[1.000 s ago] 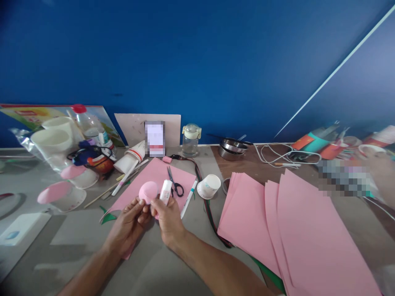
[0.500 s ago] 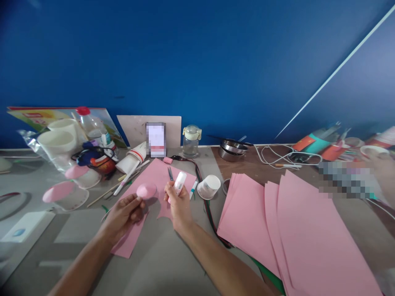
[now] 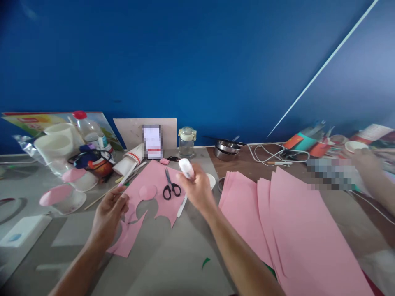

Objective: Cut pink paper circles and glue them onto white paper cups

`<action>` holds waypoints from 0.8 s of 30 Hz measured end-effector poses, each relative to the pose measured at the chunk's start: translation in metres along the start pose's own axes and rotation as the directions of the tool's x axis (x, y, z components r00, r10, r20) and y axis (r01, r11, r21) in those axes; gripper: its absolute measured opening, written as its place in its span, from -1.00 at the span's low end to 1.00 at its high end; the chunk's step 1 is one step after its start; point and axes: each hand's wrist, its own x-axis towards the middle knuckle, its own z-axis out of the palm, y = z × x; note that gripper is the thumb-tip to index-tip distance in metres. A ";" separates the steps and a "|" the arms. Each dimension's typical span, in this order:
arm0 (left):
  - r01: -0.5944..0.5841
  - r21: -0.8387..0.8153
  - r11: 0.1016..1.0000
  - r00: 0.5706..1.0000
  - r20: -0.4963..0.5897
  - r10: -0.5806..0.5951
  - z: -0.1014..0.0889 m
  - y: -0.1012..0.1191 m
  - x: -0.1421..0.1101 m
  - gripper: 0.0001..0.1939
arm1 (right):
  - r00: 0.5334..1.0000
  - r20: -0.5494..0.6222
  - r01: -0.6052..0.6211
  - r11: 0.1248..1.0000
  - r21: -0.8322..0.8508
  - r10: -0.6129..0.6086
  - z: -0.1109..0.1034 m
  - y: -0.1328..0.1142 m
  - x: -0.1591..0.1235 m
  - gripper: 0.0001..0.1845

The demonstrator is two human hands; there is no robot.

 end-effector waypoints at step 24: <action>-0.602 0.374 0.705 0.782 0.457 0.425 0.021 -0.018 -0.033 -0.51 | 0.866 0.478 0.220 0.971 -0.097 -0.149 -0.009 -0.038 -0.010 -0.57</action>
